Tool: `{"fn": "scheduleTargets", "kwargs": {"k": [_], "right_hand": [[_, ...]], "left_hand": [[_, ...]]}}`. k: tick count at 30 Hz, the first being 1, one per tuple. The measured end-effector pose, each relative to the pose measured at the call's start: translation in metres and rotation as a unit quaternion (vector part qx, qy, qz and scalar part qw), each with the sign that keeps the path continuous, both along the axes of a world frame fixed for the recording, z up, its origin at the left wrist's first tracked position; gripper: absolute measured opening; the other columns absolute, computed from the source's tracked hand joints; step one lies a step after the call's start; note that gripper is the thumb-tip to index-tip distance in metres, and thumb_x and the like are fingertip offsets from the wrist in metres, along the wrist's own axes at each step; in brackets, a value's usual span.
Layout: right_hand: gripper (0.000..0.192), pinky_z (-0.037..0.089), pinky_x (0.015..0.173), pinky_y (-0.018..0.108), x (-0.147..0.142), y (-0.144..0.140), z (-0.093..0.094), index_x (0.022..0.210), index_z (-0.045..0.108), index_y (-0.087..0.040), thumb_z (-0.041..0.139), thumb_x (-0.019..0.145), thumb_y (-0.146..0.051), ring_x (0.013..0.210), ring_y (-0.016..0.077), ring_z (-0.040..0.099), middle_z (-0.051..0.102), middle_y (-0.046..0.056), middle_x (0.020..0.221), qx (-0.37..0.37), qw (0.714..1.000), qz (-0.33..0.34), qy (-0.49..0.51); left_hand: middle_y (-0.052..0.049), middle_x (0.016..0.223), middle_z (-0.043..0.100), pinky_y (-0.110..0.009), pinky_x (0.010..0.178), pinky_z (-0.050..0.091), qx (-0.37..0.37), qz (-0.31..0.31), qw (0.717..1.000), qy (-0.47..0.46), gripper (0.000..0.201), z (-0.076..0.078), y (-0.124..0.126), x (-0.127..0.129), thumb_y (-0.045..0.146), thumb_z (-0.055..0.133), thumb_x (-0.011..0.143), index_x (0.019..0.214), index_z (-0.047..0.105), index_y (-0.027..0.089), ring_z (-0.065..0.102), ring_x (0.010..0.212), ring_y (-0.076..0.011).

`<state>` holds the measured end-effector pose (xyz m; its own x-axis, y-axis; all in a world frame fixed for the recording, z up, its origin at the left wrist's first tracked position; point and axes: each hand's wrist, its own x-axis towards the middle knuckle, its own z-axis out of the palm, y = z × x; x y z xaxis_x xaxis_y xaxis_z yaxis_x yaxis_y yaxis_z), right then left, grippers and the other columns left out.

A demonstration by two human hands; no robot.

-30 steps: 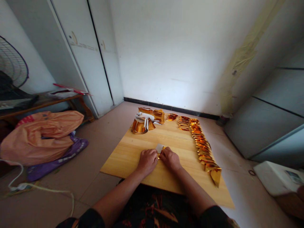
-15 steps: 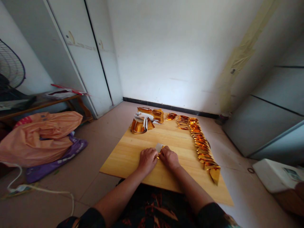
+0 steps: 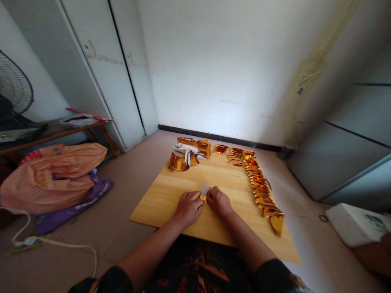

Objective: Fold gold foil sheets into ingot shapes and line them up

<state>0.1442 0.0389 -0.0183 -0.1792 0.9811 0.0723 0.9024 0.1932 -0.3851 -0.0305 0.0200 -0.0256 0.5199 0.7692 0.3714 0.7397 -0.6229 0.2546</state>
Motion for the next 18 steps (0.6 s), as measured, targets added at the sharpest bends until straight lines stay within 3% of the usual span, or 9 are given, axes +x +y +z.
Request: {"fn": "scheduleTargets", "kwargs": {"k": [4, 8, 12, 18], "right_hand": [[0.013, 0.037, 0.065, 0.019, 0.009, 0.005, -0.004, 0.082, 0.062, -0.021, 0.051, 0.081, -0.014, 0.077, 0.0105, 0.056, 0.060, 0.001, 0.090, 0.006, 0.996, 0.041, 0.076], [0.010, 0.039, 0.067, 0.019, 0.011, 0.005, -0.003, 0.077, 0.062, -0.020, 0.056, 0.075, -0.013, 0.075, 0.0108, 0.055, 0.058, 0.000, 0.084, -0.009, 0.993, 0.029, 0.111], [0.010, 0.038, 0.064, 0.019, 0.007, 0.006, -0.002, 0.077, 0.062, -0.020, 0.062, 0.069, -0.015, 0.072, 0.0104, 0.054, 0.056, -0.001, 0.084, -0.017, 0.995, 0.011, 0.101], [0.021, 0.038, 0.070, 0.021, 0.015, 0.005, 0.009, 0.083, 0.066, -0.020, 0.049, 0.079, -0.008, 0.081, 0.0118, 0.055, 0.063, 0.002, 0.090, 0.007, 0.999, 0.036, 0.030]], "left_hand": [[-0.004, 0.120, 0.058, -0.038, 0.093, 0.039, 0.014, -0.028, 0.999, 0.015, 0.022, 0.000, 0.001, -0.006, 0.021, 0.054, 0.083, 0.099, 0.067, 0.028, 0.051, 0.112, -0.0208], [-0.004, 0.121, 0.057, -0.039, 0.092, 0.038, 0.023, -0.027, 0.999, 0.025, 0.019, 0.001, 0.002, -0.005, 0.021, 0.055, 0.083, 0.096, 0.067, 0.027, 0.049, 0.112, -0.0213], [-0.004, 0.109, 0.061, -0.039, 0.088, 0.036, 0.029, -0.022, 0.999, 0.030, 0.013, 0.009, 0.003, 0.001, 0.024, 0.055, 0.084, 0.085, 0.068, 0.024, 0.049, 0.106, -0.0211], [-0.004, 0.083, 0.061, -0.033, 0.076, 0.037, -0.015, -0.021, 0.998, 0.062, 0.021, 0.012, 0.011, 0.010, 0.022, 0.051, 0.087, 0.072, 0.066, 0.020, 0.050, 0.089, -0.0183]]}}
